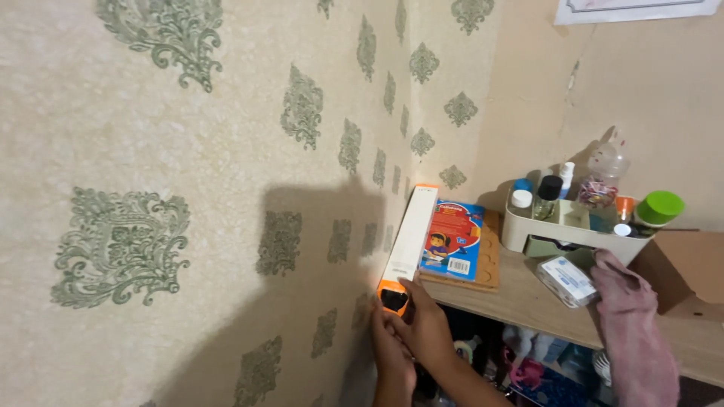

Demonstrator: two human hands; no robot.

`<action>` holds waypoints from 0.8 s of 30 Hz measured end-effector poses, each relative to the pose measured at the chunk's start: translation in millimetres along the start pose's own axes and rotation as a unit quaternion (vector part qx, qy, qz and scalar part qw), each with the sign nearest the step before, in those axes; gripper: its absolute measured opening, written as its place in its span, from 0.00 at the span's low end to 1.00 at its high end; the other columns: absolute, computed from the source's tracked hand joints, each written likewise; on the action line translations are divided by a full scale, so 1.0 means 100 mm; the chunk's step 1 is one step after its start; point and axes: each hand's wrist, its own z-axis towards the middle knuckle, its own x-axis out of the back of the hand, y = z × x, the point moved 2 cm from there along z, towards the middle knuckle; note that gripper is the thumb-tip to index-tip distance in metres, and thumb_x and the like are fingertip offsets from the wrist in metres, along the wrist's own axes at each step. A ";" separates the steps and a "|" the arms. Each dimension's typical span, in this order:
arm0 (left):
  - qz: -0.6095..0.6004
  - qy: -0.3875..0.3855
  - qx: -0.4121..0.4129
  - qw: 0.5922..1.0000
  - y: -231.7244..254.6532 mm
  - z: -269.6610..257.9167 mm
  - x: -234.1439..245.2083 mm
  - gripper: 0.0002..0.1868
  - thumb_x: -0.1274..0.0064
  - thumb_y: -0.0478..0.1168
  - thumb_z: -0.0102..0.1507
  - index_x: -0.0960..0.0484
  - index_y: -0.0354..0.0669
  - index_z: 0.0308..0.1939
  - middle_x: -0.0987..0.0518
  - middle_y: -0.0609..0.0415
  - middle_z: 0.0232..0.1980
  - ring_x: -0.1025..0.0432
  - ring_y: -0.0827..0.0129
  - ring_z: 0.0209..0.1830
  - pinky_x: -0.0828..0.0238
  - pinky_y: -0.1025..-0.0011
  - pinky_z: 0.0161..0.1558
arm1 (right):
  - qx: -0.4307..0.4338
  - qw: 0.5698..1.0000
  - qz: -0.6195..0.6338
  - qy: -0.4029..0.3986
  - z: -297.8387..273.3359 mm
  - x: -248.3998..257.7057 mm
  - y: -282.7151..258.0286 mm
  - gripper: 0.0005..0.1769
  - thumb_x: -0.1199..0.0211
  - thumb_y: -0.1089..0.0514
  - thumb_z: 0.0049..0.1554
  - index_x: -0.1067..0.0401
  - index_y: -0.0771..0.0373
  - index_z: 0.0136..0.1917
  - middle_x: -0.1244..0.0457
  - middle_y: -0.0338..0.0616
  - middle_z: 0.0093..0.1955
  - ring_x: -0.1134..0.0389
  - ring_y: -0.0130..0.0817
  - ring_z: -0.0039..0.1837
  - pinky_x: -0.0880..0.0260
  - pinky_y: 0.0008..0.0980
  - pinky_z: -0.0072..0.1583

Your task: Organize and clean items on a desk and place them in an organizer.

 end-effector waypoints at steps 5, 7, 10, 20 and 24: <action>-0.002 -0.025 0.019 1.000 0.20 -0.10 -0.28 0.17 0.47 0.61 0.63 0.17 0.56 0.41 0.35 0.68 0.20 0.43 0.82 0.14 0.49 0.77 0.18 | 0.172 0.984 0.053 -0.018 -0.06 0.17 0.22 0.51 0.21 0.63 0.41 0.41 0.61 0.74 0.50 0.66 0.77 0.46 0.54 0.77 0.42 0.40 0.69; 0.028 0.042 0.019 0.999 0.23 -0.05 -0.41 0.16 0.45 0.55 0.62 0.18 0.53 0.47 0.16 0.64 0.36 0.22 0.77 0.32 0.26 0.77 0.36 | 0.134 0.939 0.290 -0.125 -0.06 0.13 0.48 0.55 0.25 0.63 0.46 0.51 0.57 0.79 0.48 0.57 0.79 0.48 0.48 0.80 0.48 0.38 0.76; 0.120 0.090 -0.141 0.978 -0.04 0.24 -0.33 0.25 0.33 0.48 0.60 0.19 0.27 0.48 0.19 0.44 0.36 0.28 0.63 0.31 0.33 0.64 0.33 | 0.051 0.949 0.302 -0.076 -0.04 0.13 0.88 0.47 0.28 0.63 0.50 0.45 0.58 0.78 0.46 0.56 0.79 0.46 0.49 0.81 0.43 0.40 0.75; 0.428 0.166 -0.401 0.793 0.57 -1.37 -1.15 0.20 0.30 0.43 0.49 0.16 0.32 0.37 0.15 0.45 0.30 0.19 0.63 0.30 0.24 0.63 0.36 | 0.271 0.954 -0.120 0.045 0.17 0.84 0.05 0.55 0.26 0.64 0.36 0.45 0.63 0.75 0.50 0.66 0.78 0.49 0.63 0.76 0.45 0.47 0.70; 0.366 0.097 -0.319 0.869 1.03 -1.76 -1.51 0.17 0.30 0.41 0.50 0.15 0.32 0.35 0.14 0.49 0.32 0.22 0.67 0.32 0.24 0.65 0.36 | 0.369 0.887 -0.175 0.218 0.29 1.00 -0.16 0.44 0.28 0.60 0.43 0.39 0.67 0.71 0.40 0.63 0.71 0.39 0.60 0.72 0.40 0.51 0.71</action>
